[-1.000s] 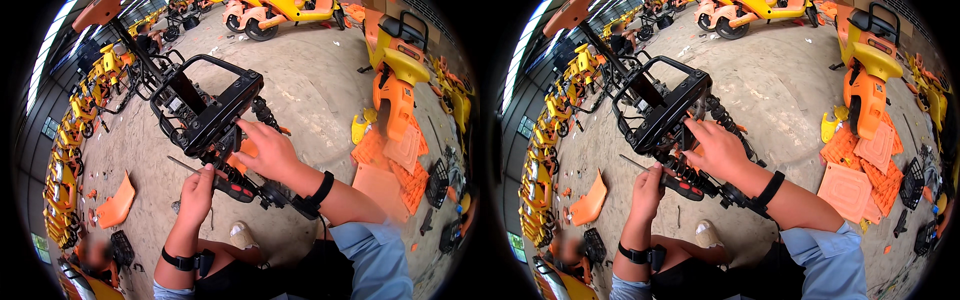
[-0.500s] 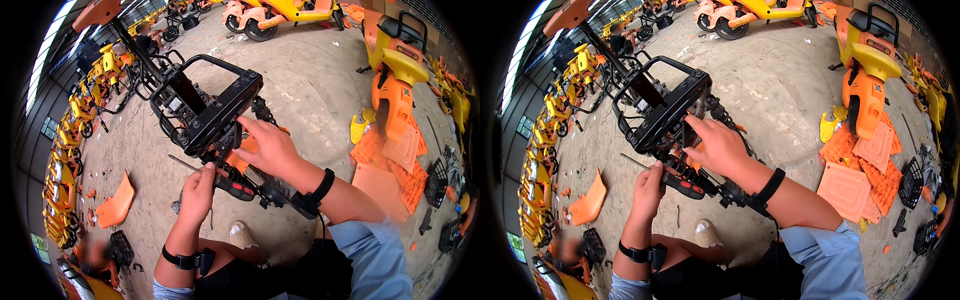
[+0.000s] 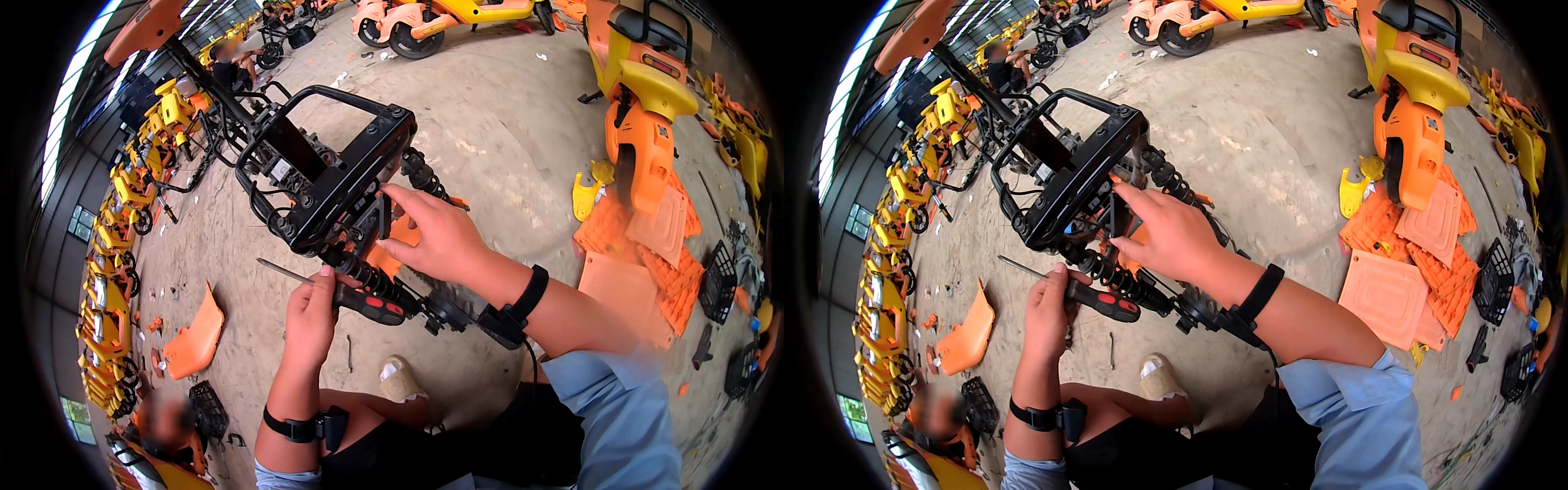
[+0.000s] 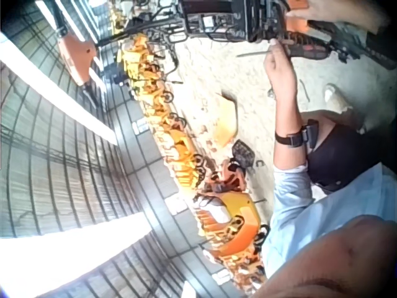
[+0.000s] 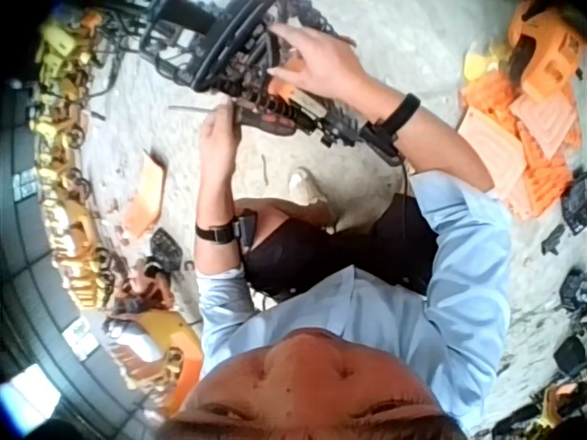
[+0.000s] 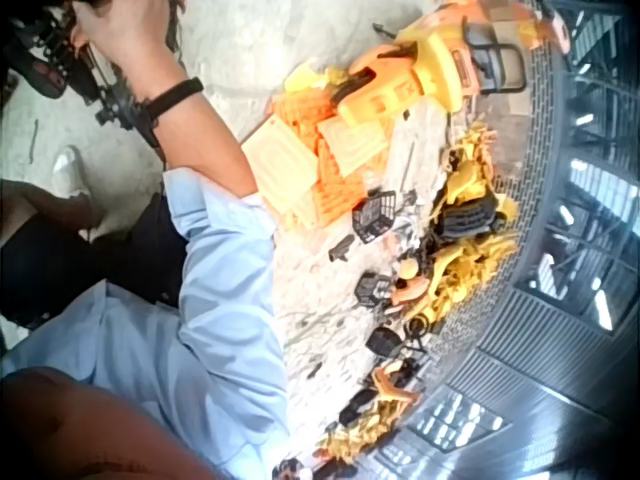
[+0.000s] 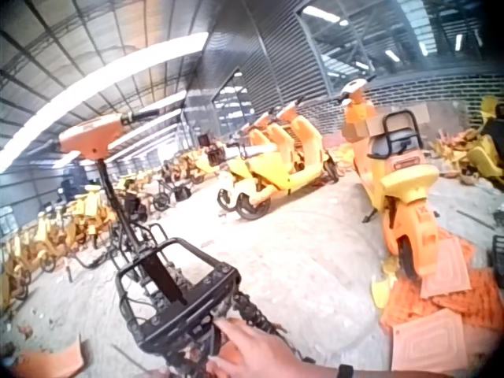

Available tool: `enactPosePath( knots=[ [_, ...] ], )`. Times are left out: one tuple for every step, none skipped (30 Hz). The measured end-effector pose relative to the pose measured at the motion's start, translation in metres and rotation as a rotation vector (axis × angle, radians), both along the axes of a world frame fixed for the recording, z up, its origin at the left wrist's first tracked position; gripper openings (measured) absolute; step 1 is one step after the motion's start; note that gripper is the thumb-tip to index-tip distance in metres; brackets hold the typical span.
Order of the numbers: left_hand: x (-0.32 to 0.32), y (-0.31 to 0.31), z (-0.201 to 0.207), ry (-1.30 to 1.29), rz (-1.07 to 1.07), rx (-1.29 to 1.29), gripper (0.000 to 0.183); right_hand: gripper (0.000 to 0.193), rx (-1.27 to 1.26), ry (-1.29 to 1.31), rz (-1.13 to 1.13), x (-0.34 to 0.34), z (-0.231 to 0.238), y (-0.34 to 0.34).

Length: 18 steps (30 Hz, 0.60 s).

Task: The person is assembling components of a scooter frame, using a screwdriver to secure screws into the plastic panels near the rear wheel and suspension.

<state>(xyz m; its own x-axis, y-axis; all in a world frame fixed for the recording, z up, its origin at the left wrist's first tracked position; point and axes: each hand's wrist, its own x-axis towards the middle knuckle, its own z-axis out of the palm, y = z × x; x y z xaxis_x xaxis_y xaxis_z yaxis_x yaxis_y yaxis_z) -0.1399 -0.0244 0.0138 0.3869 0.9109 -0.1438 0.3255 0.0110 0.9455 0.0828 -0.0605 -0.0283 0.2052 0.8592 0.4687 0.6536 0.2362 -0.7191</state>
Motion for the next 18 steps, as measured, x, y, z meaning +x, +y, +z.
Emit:
enactPosePath(
  knots=[
    [0.0017,-0.0003,-0.0011,0.000,0.005,0.009,0.049,0.067,0.046,-0.020,-0.004,0.0005,-0.0030,0.0004],
    [0.0023,-0.0002,-0.0014,0.000,0.013,0.018,0.050,0.067,0.048,-0.036,-0.003,-0.0001,-0.0045,0.0011],
    [0.0019,-0.0003,-0.0009,0.002,0.006,0.014,0.050,0.067,0.050,-0.053,-0.002,-0.0010,-0.0058,0.0015],
    [0.0012,-0.0005,0.0001,0.004,0.000,0.010,0.050,0.067,0.052,-0.069,-0.001,-0.0018,-0.0066,0.0017],
    [0.0003,-0.0005,0.0007,0.006,-0.005,0.006,0.050,0.067,0.049,-0.084,-0.004,-0.0028,-0.0069,0.0022],
    [0.0001,-0.0004,0.0005,0.011,-0.006,0.011,0.051,0.067,0.047,-0.099,-0.006,-0.0038,-0.0071,0.0026],
    [0.0002,-0.0002,0.0003,0.017,-0.007,0.017,0.051,0.067,0.045,-0.114,-0.009,-0.0046,-0.0073,0.0030],
    [0.0007,0.0000,0.0002,0.021,-0.010,0.022,0.051,0.067,0.035,-0.116,-0.007,-0.0044,-0.0060,0.0028],
    [0.0008,0.0001,0.0000,0.022,-0.010,0.023,0.051,0.067,0.025,-0.118,-0.006,-0.0039,-0.0040,0.0023],
    [0.0008,0.0003,-0.0002,0.022,-0.011,0.024,0.051,0.068,0.015,-0.120,-0.004,-0.0038,-0.0028,0.0022],
    [0.0013,0.0003,-0.0002,0.022,-0.012,0.026,0.051,0.068,0.020,-0.126,-0.007,-0.0035,-0.0031,0.0022],
    [0.0019,0.0002,0.0002,0.023,-0.014,0.024,0.051,0.068,0.025,-0.133,-0.010,-0.0033,-0.0036,0.0023],
    [0.0025,-0.0001,0.0010,0.024,-0.016,0.022,0.051,0.068,0.031,-0.140,-0.013,-0.0029,-0.0038,0.0022],
    [0.0017,-0.0001,0.0010,0.027,-0.015,0.020,0.051,0.069,0.027,-0.141,-0.010,-0.0036,-0.0038,0.0026],
    [0.0010,0.0002,0.0005,0.028,-0.015,0.019,0.051,0.069,0.023,-0.142,-0.007,-0.0041,-0.0034,0.0028],
    [0.0001,0.0008,-0.0003,0.029,-0.015,0.018,0.051,0.069,0.019,-0.144,-0.004,-0.0046,-0.0033,0.0032],
    [-0.0003,0.0008,-0.0007,0.029,-0.017,0.017,0.051,0.069,0.022,-0.154,-0.009,-0.0046,-0.0033,0.0032],
    [-0.0002,0.0004,-0.0007,0.031,-0.017,0.019,0.051,0.069,0.025,-0.165,-0.013,-0.0045,-0.0032,0.0032]
  ],
)
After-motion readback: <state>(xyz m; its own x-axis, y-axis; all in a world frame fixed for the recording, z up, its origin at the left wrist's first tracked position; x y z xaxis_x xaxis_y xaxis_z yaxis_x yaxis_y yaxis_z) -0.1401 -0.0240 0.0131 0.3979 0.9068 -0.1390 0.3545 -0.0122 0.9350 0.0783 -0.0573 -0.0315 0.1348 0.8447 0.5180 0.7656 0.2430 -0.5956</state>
